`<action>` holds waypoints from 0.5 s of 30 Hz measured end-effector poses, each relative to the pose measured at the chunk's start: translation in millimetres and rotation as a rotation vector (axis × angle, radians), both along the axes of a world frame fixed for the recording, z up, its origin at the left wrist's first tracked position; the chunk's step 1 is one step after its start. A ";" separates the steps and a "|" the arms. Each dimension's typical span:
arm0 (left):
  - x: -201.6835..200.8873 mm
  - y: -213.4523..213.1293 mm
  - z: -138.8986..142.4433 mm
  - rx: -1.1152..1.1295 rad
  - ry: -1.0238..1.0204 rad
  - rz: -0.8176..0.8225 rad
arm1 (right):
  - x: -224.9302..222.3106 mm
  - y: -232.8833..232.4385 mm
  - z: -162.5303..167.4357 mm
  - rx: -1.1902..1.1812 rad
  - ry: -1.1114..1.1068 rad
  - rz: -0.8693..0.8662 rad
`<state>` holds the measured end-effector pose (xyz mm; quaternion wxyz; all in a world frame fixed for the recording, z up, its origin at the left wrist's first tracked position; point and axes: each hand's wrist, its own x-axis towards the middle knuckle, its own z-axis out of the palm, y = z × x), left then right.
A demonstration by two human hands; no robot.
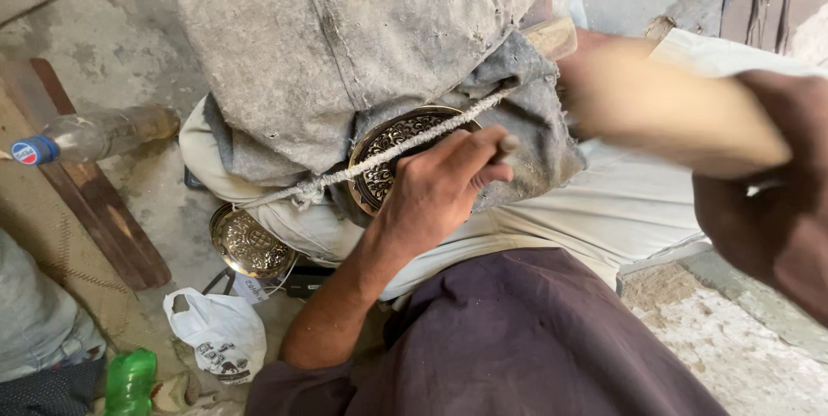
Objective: The person sits on the floor holding a steel punch against an ornate brass plate resting on a cloth-covered sandbag on their lap, and repeatedly strikes the punch with a wooden mallet to chase the decorative pattern, repositioning the punch around the plate and rotating the plate as they work.
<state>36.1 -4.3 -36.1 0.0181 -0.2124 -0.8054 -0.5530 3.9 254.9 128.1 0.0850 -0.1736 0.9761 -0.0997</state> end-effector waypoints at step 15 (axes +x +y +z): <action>-20.5 -12.2 37.2 0.028 -0.070 -0.228 | 50.4 9.1 -19.3 0.022 0.028 -0.148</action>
